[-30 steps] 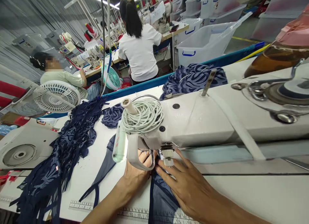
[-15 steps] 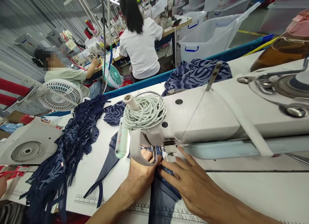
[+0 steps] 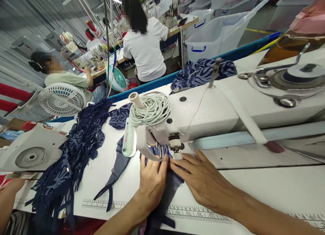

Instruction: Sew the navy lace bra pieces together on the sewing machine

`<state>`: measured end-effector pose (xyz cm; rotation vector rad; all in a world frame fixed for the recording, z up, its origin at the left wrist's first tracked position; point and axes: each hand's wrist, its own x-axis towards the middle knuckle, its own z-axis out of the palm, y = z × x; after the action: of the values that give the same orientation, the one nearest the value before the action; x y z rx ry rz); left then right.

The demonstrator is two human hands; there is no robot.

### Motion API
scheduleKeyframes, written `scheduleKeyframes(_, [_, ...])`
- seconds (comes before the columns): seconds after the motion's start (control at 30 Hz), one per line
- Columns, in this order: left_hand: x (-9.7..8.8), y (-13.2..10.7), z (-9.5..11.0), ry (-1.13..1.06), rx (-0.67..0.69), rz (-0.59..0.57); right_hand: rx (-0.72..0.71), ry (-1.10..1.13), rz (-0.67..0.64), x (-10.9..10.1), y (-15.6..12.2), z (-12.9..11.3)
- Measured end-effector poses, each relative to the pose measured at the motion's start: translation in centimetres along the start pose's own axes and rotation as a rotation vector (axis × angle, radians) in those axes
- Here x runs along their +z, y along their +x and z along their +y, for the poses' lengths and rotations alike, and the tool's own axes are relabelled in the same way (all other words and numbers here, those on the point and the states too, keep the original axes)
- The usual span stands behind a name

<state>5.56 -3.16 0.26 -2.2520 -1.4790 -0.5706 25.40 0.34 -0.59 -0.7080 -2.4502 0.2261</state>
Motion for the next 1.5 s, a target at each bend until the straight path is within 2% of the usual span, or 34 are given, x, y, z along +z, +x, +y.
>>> scheduleKeyframes(0.13, [-0.7,0.2,-1.5,-0.174,0.011,-0.009,-0.037,0.034,-0.008,-0.4,0.5,-0.5])
scheduleKeyframes(0.23, [-1.0,0.6,-0.9,-0.116,-0.018,-0.031,-0.035,0.082,0.014,-0.7,0.7,-0.7])
scheduleKeyframes(0.43, [-0.1,-0.4,0.8,-0.043,-0.003,0.052,-0.082,0.11,0.079,-0.8,0.4,-0.4])
scheduleKeyframes(0.63, [0.8,0.4,-1.0,-0.058,0.075,0.069,-0.069,0.055,0.056,-0.3,0.0,0.3])
scheduleKeyframes(0.77, [0.9,1.8,-2.3,-0.078,0.117,-0.002,-0.022,0.002,-0.011,0.3,-0.1,0.6])
scheduleKeyframes(0.83, [0.7,2.1,-2.2,-0.088,0.095,-0.021,-0.007,-0.014,-0.018,0.4,0.0,0.5])
scheduleKeyframes(0.97, [0.2,1.4,-1.3,-0.045,0.032,0.04,-0.029,-0.019,-0.027,0.4,0.1,0.1])
scheduleKeyframes(1.13, [-0.2,0.7,-1.6,-0.224,0.011,0.052,-0.054,0.011,0.012,0.3,-0.1,-0.2])
scheduleKeyframes(1.3, [-0.4,0.8,-1.3,-0.101,0.074,0.026,-0.067,0.096,0.05,-0.6,0.4,-0.5])
scheduleKeyframes(1.43, [0.1,0.9,-1.6,-0.169,0.092,0.073,-0.093,0.108,0.073,-1.0,0.5,-0.4])
scheduleKeyframes(1.5, [0.6,1.0,-2.0,-0.169,0.112,0.059,-0.09,0.072,0.054,-0.8,0.4,-0.2])
